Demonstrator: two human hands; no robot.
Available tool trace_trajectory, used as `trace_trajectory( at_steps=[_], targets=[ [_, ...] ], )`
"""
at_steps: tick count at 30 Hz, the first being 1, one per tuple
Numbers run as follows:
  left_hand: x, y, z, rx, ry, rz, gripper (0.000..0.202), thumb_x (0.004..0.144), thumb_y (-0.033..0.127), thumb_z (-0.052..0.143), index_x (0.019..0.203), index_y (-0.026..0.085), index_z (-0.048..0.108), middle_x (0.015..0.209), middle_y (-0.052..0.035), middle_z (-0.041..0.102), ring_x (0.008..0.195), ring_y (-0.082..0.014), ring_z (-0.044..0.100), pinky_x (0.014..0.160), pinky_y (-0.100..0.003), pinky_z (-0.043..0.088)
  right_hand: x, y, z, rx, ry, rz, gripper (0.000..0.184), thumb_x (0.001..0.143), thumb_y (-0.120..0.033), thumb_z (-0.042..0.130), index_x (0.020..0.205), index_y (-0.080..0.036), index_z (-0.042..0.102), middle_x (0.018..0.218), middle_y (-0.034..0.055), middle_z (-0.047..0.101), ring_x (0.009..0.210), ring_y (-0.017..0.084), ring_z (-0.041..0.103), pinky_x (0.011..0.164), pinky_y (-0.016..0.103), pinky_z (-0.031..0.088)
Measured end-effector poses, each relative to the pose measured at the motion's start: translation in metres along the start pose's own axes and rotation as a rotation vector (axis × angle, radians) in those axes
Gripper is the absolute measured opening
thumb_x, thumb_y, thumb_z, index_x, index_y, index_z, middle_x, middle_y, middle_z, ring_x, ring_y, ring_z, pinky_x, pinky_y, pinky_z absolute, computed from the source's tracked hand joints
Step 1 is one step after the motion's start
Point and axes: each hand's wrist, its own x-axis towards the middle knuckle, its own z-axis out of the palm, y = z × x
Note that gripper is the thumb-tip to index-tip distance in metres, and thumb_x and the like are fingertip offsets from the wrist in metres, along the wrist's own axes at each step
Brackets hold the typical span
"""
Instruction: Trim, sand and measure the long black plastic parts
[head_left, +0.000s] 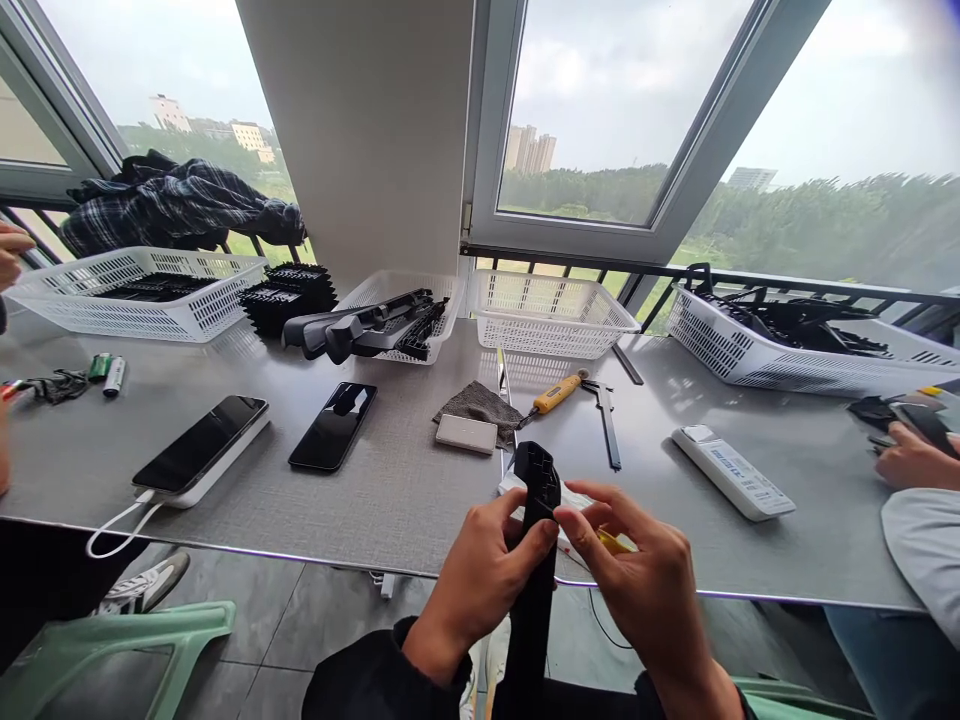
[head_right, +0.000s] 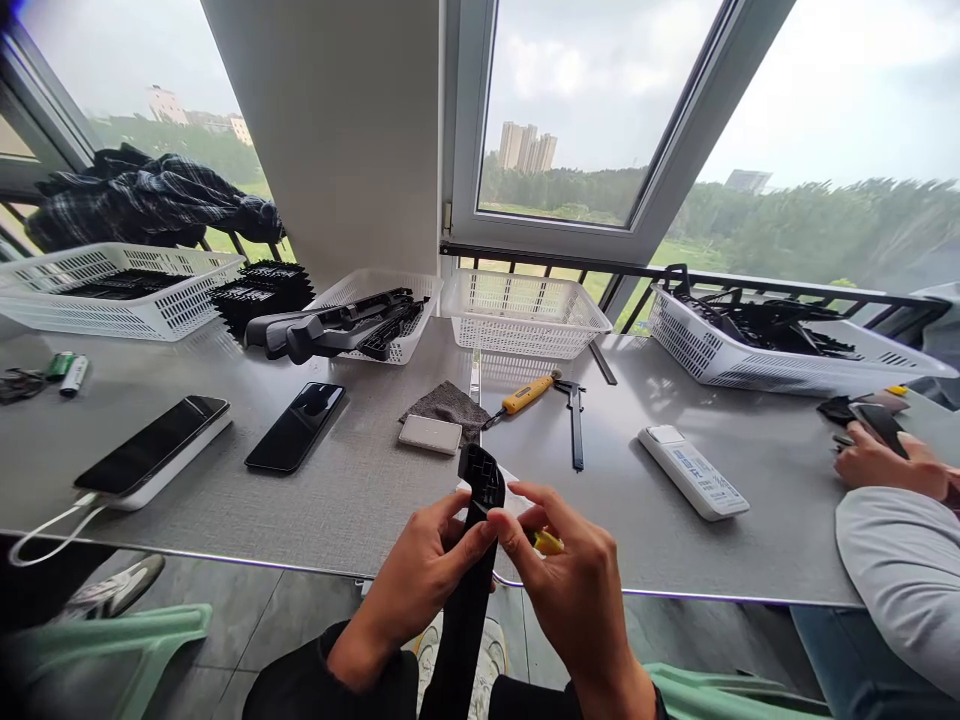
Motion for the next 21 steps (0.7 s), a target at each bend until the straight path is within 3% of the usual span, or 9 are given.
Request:
trace_trajectory(
  at_steps=[3, 7, 10, 16, 21],
  targets=[
    [0.0, 0.001, 0.001, -0.015, 0.012, 0.007, 0.055, 0.094, 0.067, 0.073, 0.119, 0.018, 0.071, 0.073, -0.0011, 0.071, 0.063, -0.0221, 0.075, 0.057, -0.028, 0.059, 0.0, -0.002, -0.002, 0.009, -0.005, 0.01, 0.04, 0.102, -0.06, 0.071, 0.109, -0.023, 0.083, 0.068, -0.0012, 0.076, 0.056, 0.016, 0.072, 0.059, 0.023, 0.057],
    [0.0, 0.001, 0.001, 0.023, 0.012, -0.022, 0.049, 0.094, 0.062, 0.072, 0.116, 0.019, 0.071, 0.074, -0.0035, 0.074, 0.061, -0.0218, 0.074, 0.054, -0.027, 0.056, 0.004, 0.001, -0.009, -0.056, 0.104, 0.049, 0.047, 0.104, -0.064, 0.065, 0.094, -0.022, 0.083, 0.064, 0.0, 0.074, 0.053, 0.016, 0.069, 0.057, 0.024, 0.054],
    [-0.001, 0.002, 0.001, 0.08, 0.002, -0.014, 0.041, 0.095, 0.056, 0.071, 0.112, 0.019, 0.072, 0.075, -0.0039, 0.074, 0.062, -0.0207, 0.072, 0.056, -0.026, 0.054, 0.007, 0.004, -0.013, -0.095, 0.11, 0.058, 0.052, 0.102, -0.068, 0.064, 0.085, -0.023, 0.082, 0.061, -0.0003, 0.073, 0.052, 0.017, 0.069, 0.056, 0.024, 0.051],
    [-0.002, 0.009, 0.002, 0.152, -0.031, 0.036, 0.034, 0.096, 0.048, 0.069, 0.109, 0.017, 0.076, 0.073, -0.0004, 0.066, 0.061, -0.0147, 0.058, 0.056, -0.024, 0.042, 0.006, 0.009, -0.013, -0.108, 0.113, 0.068, 0.051, 0.103, -0.068, 0.065, 0.083, -0.023, 0.08, 0.065, 0.0, 0.074, 0.057, 0.017, 0.069, 0.061, 0.026, 0.05],
    [-0.003, 0.014, 0.003, 0.139, -0.045, 0.059, 0.033, 0.097, 0.048, 0.07, 0.105, 0.016, 0.076, 0.072, 0.0005, 0.063, 0.062, -0.0133, 0.053, 0.057, -0.023, 0.04, 0.005, 0.01, -0.016, -0.097, 0.094, 0.067, 0.049, 0.103, -0.066, 0.066, 0.082, -0.023, 0.079, 0.063, -0.0004, 0.072, 0.056, 0.017, 0.068, 0.06, 0.026, 0.051]
  ],
)
